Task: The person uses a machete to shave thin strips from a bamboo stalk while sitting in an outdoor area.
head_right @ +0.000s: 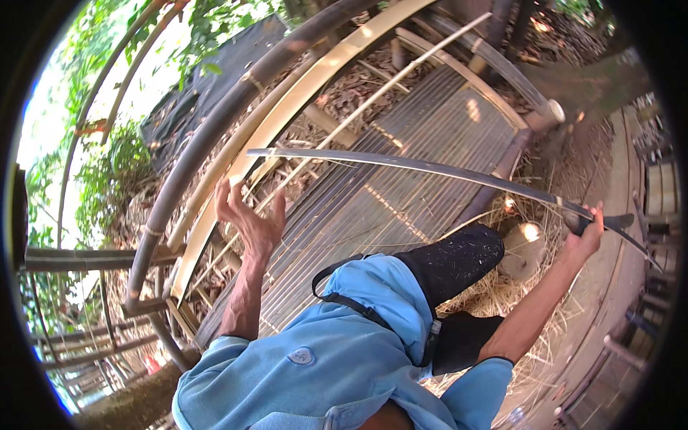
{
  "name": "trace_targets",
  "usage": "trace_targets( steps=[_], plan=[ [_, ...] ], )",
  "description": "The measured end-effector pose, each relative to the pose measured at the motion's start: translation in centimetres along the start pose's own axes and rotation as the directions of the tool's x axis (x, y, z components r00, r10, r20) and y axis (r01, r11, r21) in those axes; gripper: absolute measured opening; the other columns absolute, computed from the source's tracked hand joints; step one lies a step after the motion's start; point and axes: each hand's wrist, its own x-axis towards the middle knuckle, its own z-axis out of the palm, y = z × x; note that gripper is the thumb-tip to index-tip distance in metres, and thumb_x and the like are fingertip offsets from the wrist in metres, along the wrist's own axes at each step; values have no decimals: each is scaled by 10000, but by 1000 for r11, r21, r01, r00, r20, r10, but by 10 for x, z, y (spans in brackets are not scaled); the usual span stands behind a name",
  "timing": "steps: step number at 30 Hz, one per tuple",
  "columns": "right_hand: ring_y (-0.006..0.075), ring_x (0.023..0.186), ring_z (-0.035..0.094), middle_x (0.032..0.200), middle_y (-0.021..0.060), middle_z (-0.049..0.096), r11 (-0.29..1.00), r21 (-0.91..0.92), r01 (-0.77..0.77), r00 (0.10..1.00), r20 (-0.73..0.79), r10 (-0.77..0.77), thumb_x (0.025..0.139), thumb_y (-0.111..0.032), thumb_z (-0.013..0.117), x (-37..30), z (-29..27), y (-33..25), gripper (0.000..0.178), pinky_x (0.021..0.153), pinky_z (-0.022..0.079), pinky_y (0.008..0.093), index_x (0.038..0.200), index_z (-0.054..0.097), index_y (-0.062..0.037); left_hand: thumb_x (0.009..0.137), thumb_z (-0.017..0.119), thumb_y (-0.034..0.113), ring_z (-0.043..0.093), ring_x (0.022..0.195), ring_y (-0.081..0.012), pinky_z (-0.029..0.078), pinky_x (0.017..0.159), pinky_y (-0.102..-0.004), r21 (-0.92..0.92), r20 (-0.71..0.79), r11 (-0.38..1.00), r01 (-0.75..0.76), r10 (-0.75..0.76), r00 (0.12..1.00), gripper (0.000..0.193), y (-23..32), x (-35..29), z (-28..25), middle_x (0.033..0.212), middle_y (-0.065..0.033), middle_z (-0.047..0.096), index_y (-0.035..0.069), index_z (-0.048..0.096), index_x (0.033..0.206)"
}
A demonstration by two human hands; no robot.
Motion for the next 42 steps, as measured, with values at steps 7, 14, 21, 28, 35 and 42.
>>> trace_targets(
  steps=[7, 14, 21, 28, 35, 42],
  plan=[
    [230, 829, 631, 823, 59, 611, 1000, -1, 3, 997, 75, -3, 951, -178, 703, 23, 26, -8, 224, 820, 559, 435, 805, 553, -98, 990, 604, 437, 653, 921, -366, 505, 884, -476, -329, 399, 806, 492, -354, 846, 531, -59, -8, 37, 961, -198, 677, 64, 558, 1364],
    [167, 767, 563, 765, 15, 545, 999, -21, -49, 967, 248, 53, 977, -130, 655, 26, 0, -45, 194, 760, 515, 356, 851, 512, -98, 967, 624, 205, 541, 571, -290, 388, 526, -411, -139, 183, 990, -8, 33, 983, 152, -90, -16, 33, 712, -107, 553, 81, 616, 880],
    [167, 781, 545, 791, 23, 543, 1000, 7, -24, 973, 231, 22, 989, -136, 637, 30, -12, -73, 167, 795, 500, 357, 872, 535, -76, 892, 715, 119, 600, 596, -290, 454, 512, -410, -229, 157, 958, -173, 212, 965, 155, -108, -1, 20, 740, -108, 605, 42, 662, 1016],
    [192, 736, 577, 769, 37, 570, 997, -70, 45, 993, -109, -52, 962, -156, 664, -61, 72, 9, 173, 762, 531, 385, 837, 573, -78, 952, 583, 16, 548, 486, -165, 428, 411, -322, -371, 178, 921, 118, -54, 982, 100, -70, -47, 48, 622, -90, 583, 59, 643, 884],
    [210, 795, 675, 873, 103, 686, 992, -55, 114, 990, 87, -109, 934, -121, 679, 27, -37, -24, 109, 777, 594, 403, 910, 623, -31, 1013, 573, 177, 672, 723, -219, 527, 676, -397, 288, -75, 667, 687, -700, 710, 165, -272, -49, -58, 802, -137, 721, 172, 733, 1053],
    [228, 768, 685, 844, 105, 679, 974, 16, 224, 974, 20, -224, 916, -81, 655, 31, -100, -111, 79, 748, 622, 426, 850, 643, -38, 829, 797, 374, 442, 1243, -411, 361, 981, -520, 565, 5, 799, 206, -253, 967, 798, -159, 15, -23, 1328, -254, 475, 30, 464, 1467]
  ],
)
